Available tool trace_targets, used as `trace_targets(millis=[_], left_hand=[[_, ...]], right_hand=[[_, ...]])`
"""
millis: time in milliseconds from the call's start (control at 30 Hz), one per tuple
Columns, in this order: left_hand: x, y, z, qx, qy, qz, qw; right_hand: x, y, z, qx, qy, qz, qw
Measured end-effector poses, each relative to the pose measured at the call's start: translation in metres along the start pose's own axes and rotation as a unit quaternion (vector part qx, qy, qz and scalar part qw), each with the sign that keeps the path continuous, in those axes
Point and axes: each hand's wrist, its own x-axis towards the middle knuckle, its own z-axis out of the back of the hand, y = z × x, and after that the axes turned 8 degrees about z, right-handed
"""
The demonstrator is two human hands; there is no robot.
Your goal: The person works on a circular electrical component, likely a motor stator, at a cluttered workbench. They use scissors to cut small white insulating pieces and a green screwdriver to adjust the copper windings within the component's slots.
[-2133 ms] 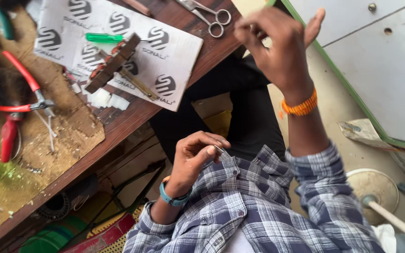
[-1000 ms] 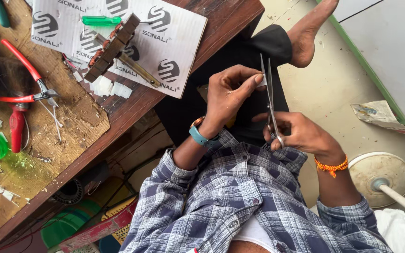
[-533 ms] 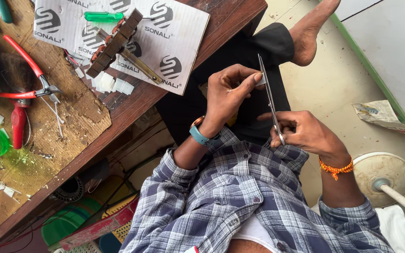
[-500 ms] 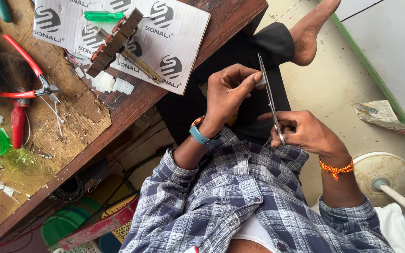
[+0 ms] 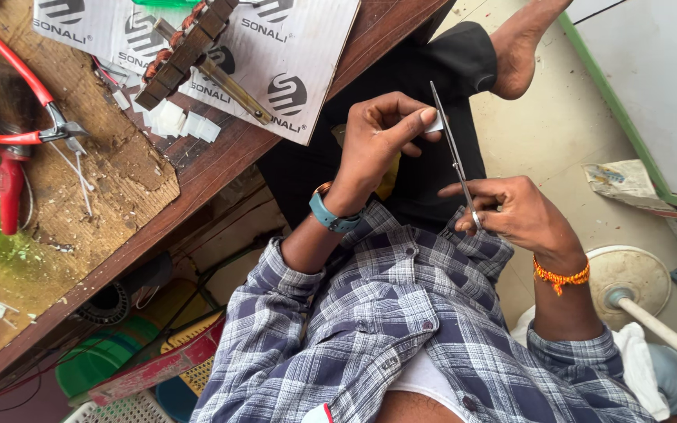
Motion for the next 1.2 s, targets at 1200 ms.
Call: trace_targets(millis=[1200], left_hand=[[-0.112,-0.041,0.028,0.069,-0.012,-0.083,0.994]], right_hand=[[0.044,0.102,-0.082,-0.14,-0.135,0.342,0.919]])
